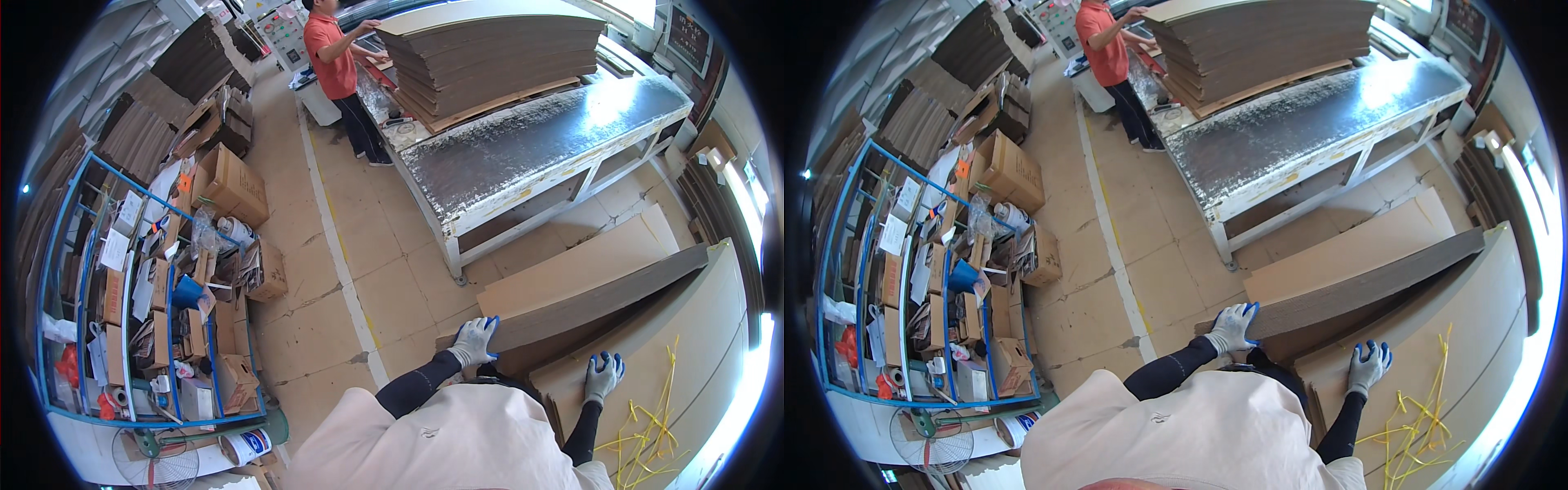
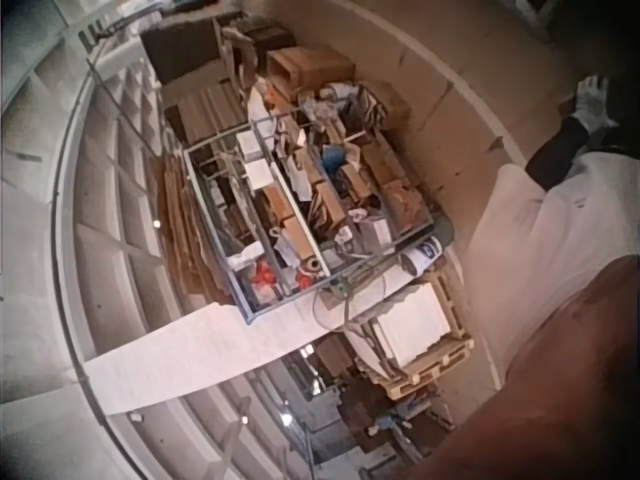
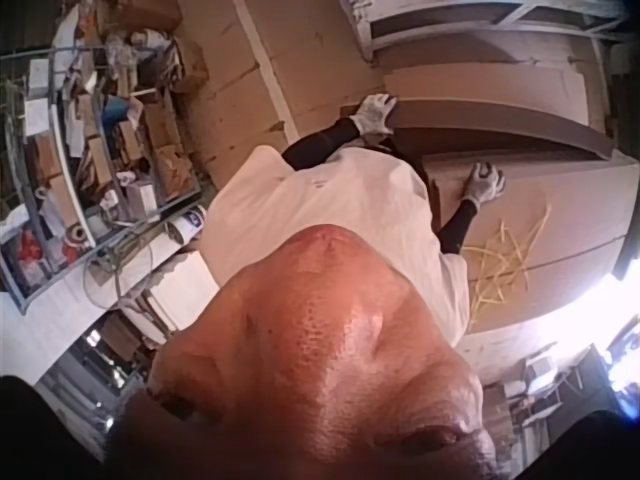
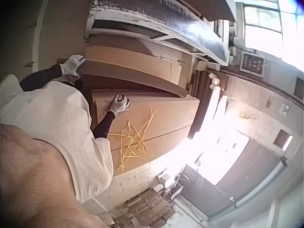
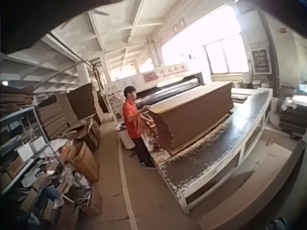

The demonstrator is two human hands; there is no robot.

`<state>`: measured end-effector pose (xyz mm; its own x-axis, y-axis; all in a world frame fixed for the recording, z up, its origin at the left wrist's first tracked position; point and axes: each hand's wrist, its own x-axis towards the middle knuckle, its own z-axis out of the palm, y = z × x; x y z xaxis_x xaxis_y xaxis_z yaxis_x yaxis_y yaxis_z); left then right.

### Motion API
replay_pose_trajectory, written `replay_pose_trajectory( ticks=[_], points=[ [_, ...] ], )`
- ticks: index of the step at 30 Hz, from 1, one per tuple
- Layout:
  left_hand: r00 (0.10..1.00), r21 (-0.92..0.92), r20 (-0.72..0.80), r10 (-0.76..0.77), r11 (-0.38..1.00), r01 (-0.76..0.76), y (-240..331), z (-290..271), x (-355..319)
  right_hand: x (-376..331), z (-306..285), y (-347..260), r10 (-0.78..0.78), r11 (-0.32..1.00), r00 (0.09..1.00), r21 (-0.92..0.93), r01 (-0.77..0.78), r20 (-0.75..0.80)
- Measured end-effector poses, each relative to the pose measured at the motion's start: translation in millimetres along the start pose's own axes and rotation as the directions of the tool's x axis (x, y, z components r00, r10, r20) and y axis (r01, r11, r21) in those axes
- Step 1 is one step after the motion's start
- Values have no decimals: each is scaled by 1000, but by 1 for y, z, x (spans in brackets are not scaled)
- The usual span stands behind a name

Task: Moving large cardboard sheets between storage stacks and work tables.

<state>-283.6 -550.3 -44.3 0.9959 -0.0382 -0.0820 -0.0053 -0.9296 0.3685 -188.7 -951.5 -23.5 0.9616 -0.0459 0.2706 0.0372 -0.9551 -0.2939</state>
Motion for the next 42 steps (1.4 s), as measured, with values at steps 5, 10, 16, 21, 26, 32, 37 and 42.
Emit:
replay_pose_trajectory(
  ticks=[5,10,16,21,26,32,37,42],
  points=[
    [1000,9,8,-1,1000,1,3,-6,1,-1,-7,-7,2,1000,1000,-21,-3,-21],
    [1000,0,-7,0,1000,0,1,-3,0,0,-4,-3,-2,1000,1000,0,2,-8],
    [1000,-1,-1,-2,1000,2,1,-3,1,-1,-2,-3,-7,1000,1000,-5,7,-13],
    [1000,2,-2,-1,1000,1,1,-4,1,0,-1,0,-16,1000,1000,2,16,-18],
    [1000,9,-8,8,1000,-8,1,-3,1,-1,-2,-1,-6,1000,1000,-1,6,-6],
    [1000,6,9,-4,1000,4,1,-5,2,-1,-1,0,4,1000,1000,-3,-4,-3],
    [1000,14,0,3,1000,-3,0,-2,2,-1,-1,-1,5,1000,1000,-5,-5,-4],
    [1000,19,-5,0,1000,0,0,-1,1,1,-4,-5,4,1000,1000,7,-4,9]
  ],
)
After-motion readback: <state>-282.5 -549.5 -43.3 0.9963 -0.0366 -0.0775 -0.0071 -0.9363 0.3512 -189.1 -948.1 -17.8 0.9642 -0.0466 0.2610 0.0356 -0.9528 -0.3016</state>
